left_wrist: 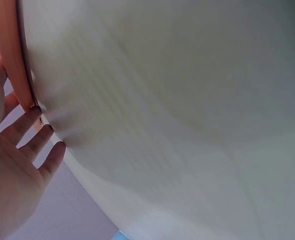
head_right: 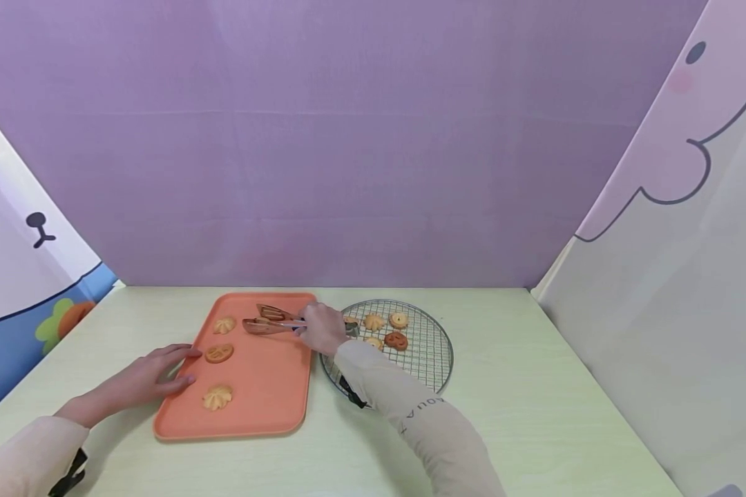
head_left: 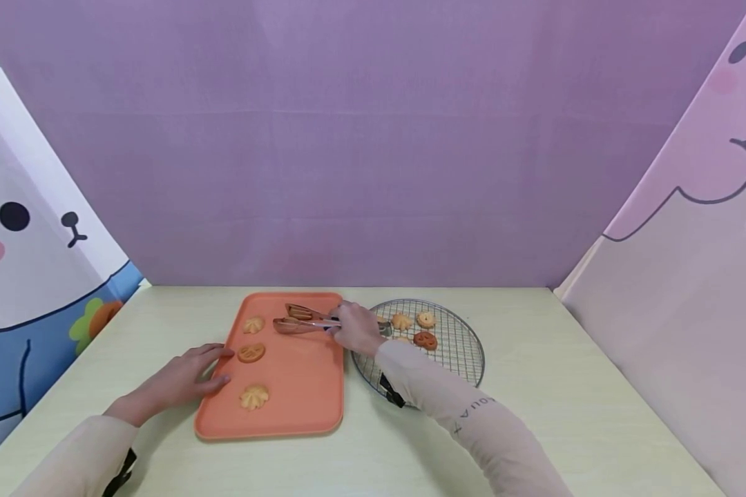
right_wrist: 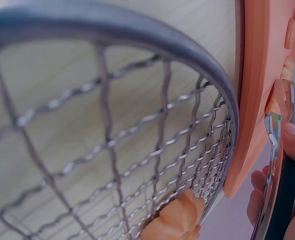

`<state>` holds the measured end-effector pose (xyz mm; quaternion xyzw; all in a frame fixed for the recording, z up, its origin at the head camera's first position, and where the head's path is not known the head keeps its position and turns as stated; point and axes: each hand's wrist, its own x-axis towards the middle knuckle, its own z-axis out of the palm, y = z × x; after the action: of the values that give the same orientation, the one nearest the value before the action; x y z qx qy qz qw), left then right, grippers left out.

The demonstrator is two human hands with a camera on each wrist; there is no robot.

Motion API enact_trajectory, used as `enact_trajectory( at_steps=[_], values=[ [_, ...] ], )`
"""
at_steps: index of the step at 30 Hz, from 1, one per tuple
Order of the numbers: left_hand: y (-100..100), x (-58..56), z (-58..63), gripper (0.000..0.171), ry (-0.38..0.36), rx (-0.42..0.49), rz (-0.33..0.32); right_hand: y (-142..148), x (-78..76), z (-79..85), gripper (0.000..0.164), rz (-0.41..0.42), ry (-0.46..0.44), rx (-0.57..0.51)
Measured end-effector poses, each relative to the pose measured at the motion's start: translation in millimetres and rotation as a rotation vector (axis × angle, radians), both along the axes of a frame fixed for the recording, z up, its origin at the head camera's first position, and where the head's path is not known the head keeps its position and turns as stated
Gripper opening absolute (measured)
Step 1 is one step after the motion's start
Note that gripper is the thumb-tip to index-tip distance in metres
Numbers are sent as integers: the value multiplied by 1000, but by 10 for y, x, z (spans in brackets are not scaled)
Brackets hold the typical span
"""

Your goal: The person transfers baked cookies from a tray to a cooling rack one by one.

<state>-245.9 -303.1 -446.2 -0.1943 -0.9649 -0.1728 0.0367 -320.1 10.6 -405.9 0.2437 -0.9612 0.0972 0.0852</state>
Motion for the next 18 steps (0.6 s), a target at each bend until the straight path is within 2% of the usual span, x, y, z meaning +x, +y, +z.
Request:
enact_trajectory(
  at_steps=[18],
  values=[
    [16,15,22,53,3,-3,-2,-9,-21,-16,30,-9,-9,-38]
  ],
)
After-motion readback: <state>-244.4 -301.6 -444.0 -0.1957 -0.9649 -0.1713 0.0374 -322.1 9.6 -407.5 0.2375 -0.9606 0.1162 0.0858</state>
